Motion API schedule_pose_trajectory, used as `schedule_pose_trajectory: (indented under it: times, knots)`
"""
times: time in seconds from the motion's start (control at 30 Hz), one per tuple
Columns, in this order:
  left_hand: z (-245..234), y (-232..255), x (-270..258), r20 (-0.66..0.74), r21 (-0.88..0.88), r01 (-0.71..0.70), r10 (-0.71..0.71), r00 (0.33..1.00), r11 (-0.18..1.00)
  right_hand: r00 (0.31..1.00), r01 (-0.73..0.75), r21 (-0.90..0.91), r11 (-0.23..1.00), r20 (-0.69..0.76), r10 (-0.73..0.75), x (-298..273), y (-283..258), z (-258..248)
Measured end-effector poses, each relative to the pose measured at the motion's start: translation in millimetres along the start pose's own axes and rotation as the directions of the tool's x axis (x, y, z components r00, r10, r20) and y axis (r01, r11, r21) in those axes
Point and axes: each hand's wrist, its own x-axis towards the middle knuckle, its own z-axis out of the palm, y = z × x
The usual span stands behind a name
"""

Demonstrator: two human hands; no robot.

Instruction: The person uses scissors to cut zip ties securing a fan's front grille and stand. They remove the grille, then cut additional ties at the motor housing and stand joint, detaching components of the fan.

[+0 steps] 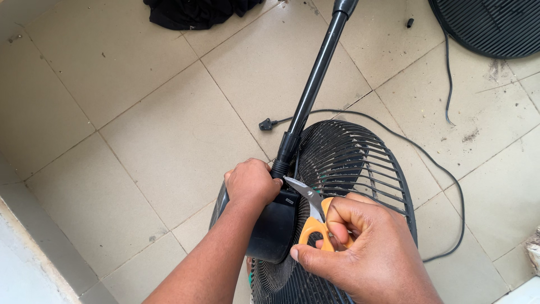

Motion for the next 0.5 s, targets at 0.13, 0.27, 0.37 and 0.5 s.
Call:
schedule_pose_trajectory:
  times: [0.13, 0.27, 0.37, 0.5]
  knots:
    - [-1, 2, 0, 0.006, 0.007, 0.012, -0.012, 1.000, 1.000, 0.999, -0.015, 0.073, 0.997, 0.042, 0.012, 2, -6, -5]
    - [2, -3, 4, -0.003, 0.035, -0.030, 0.030, 1.000, 0.999, 0.994, 0.101, -0.124, 0.987, 0.047, -0.096, 7, -15, -17]
    - [2, -5, 7, -0.022, 0.027, -0.043, 0.043, 0.999, 0.999, 0.996, 0.052, -0.238, 0.970, 0.089, -0.032, 15, -21, -23]
    - [-2, -3, 9, 0.058, 0.055, -0.028, 0.025, 0.998, 0.998, 0.992, 0.036, -0.411, 0.911, 0.126, 0.018, 23, -32, -29]
